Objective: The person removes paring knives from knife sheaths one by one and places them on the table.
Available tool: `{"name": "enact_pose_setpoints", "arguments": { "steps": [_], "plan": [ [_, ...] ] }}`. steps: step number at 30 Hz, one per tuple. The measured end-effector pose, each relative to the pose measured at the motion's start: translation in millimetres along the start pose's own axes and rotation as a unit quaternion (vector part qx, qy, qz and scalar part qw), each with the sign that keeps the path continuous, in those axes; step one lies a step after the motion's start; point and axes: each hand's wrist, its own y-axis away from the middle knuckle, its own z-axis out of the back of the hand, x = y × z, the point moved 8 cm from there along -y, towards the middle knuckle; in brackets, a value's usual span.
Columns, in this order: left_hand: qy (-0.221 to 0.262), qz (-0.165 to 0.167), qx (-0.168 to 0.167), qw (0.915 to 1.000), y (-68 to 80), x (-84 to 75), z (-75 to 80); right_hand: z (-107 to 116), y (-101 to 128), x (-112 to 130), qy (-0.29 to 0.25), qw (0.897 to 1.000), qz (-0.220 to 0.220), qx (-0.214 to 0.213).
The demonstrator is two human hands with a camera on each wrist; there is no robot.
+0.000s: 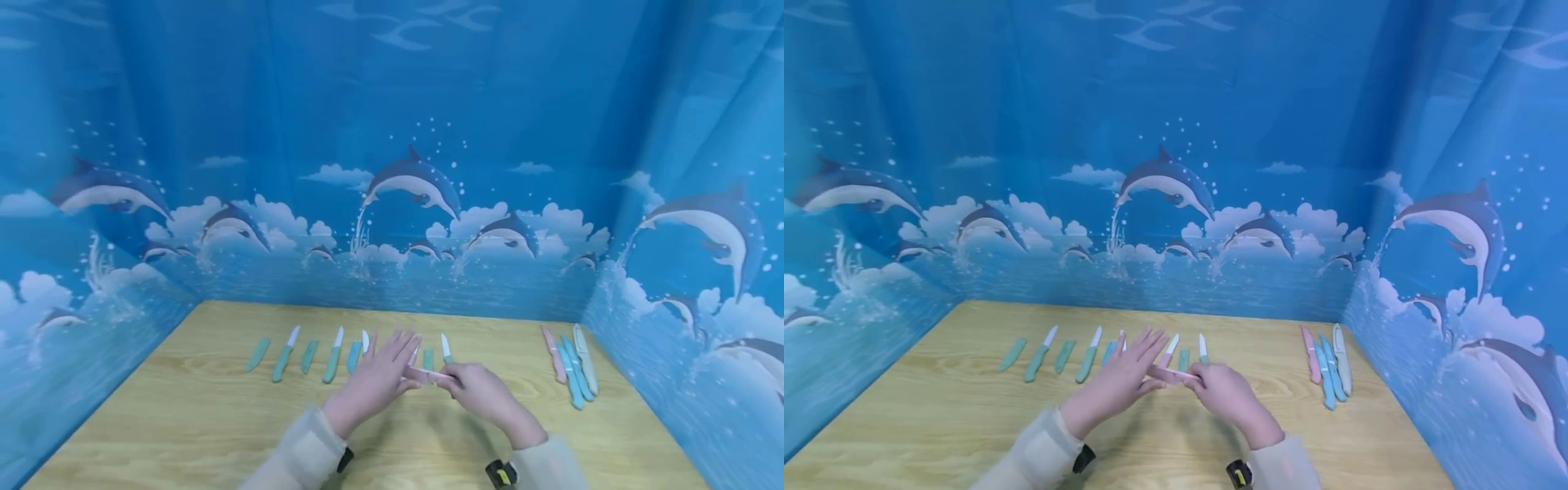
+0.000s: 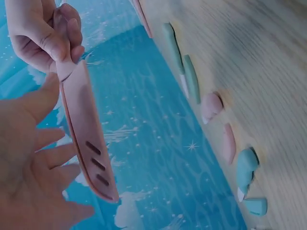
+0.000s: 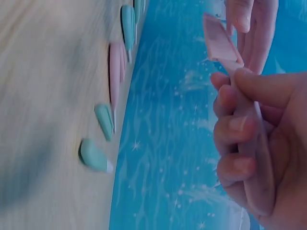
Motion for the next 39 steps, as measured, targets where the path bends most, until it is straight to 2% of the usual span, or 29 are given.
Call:
{"name": "enact_pose_setpoints", "arguments": {
  "steps": [2,7,10,15,22,28,39],
  "plan": [
    [-0.02,-0.02,-0.004,0.9996,6.0,-5.1,2.0,-3.0,2.2,7.6,0.008,1.0,0.028,0.001],
    [-0.034,-0.048,0.0,0.9983,14.1,-12.4,4.0,-4.3,5.9,22.8,0.029,0.996,0.085,-0.01],
    [-0.019,-0.07,-0.001,0.9973,16.1,-15.8,4.9,-2.4,8.3,29.8,0.036,0.993,0.111,-0.019],
    [0.027,-0.098,0.02,0.9946,17.2,-18.9,0.4,1.0,13.7,36.2,0.054,0.988,0.139,-0.037],
    [0.059,-0.081,0.05,0.9938,17.4,-14.5,-3.7,2.7,12.1,37.1,0.055,0.987,0.144,-0.043],
    [0.099,-0.068,0.078,0.9897,18.4,-12.9,1.2,2.4,11.0,34.3,0.02,0.992,0.125,-0.013],
    [0.123,-0.044,0.128,0.9831,19.8,-12.3,-7.2,-0.9,12.8,29.2,-0.007,0.993,0.115,0.021]
  ]
}}
